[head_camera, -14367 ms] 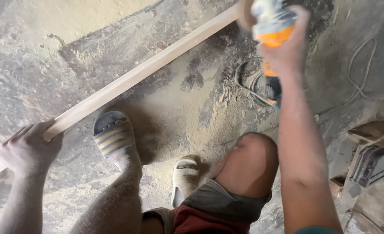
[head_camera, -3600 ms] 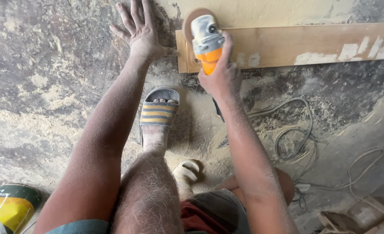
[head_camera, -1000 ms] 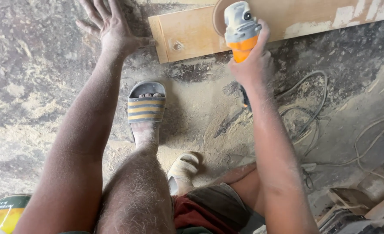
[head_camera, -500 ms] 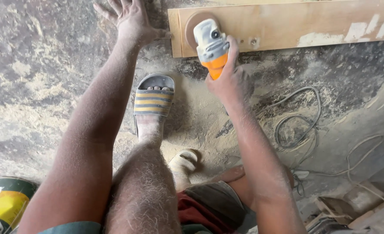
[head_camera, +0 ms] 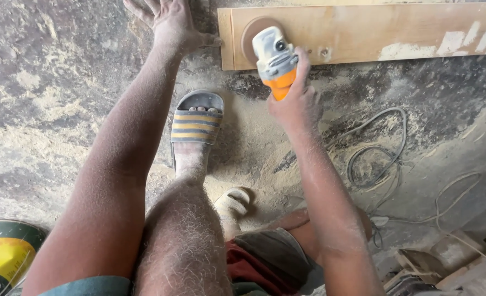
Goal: Sanding wooden planks using an angle grinder with a sanding disc on a workshop floor.
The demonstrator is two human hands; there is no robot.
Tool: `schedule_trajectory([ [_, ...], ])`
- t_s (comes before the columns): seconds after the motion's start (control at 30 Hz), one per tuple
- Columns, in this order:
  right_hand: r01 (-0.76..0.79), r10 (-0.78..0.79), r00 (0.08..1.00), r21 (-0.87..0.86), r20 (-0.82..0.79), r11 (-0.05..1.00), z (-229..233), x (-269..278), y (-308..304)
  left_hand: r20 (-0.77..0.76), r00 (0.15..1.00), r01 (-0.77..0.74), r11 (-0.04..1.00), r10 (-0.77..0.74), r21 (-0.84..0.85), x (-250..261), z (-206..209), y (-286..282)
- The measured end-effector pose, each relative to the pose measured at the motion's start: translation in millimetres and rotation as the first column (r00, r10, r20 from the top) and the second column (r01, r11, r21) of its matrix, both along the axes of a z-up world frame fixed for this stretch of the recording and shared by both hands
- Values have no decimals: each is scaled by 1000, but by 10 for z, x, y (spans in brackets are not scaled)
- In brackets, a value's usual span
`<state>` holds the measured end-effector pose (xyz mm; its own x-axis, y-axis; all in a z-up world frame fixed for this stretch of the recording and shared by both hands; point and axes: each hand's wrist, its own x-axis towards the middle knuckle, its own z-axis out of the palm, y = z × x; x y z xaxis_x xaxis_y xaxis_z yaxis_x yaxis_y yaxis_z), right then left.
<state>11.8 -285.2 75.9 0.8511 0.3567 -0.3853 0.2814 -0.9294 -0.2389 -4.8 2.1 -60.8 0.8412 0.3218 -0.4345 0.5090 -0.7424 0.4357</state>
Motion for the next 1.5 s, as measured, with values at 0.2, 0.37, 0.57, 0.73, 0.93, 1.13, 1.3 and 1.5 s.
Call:
schedule_trajectory([
  [0.2,39,-42,998,78,36,996,29,-123,117,24,999,-25,999,25,-29,-8,71,2],
  [0.37,-90,92,994,-40,59,995,-59,-119,82,-72,997,-5,1000,5,7,-13,196,-4],
  [0.57,147,-152,986,66,73,987,115,365,-106,6,1000,-20,999,20,-35,0,287,-5],
  [0.73,136,-136,991,48,-10,990,165,75,-61,-129,991,-32,999,28,-24,88,522,-12],
  [0.93,107,-107,994,-7,-2,994,12,-292,-486,-199,978,-67,998,62,-16,105,748,-49],
  [1.13,242,-243,970,-51,-22,969,103,-86,-880,-225,972,-63,998,64,8,147,812,-62],
  [1.3,336,-334,942,-60,34,940,214,107,-1003,-313,946,-81,996,85,26,168,810,-75],
  [1.5,472,-463,880,-92,106,877,196,264,-1294,-329,943,-33,996,58,80,115,669,-80],
])
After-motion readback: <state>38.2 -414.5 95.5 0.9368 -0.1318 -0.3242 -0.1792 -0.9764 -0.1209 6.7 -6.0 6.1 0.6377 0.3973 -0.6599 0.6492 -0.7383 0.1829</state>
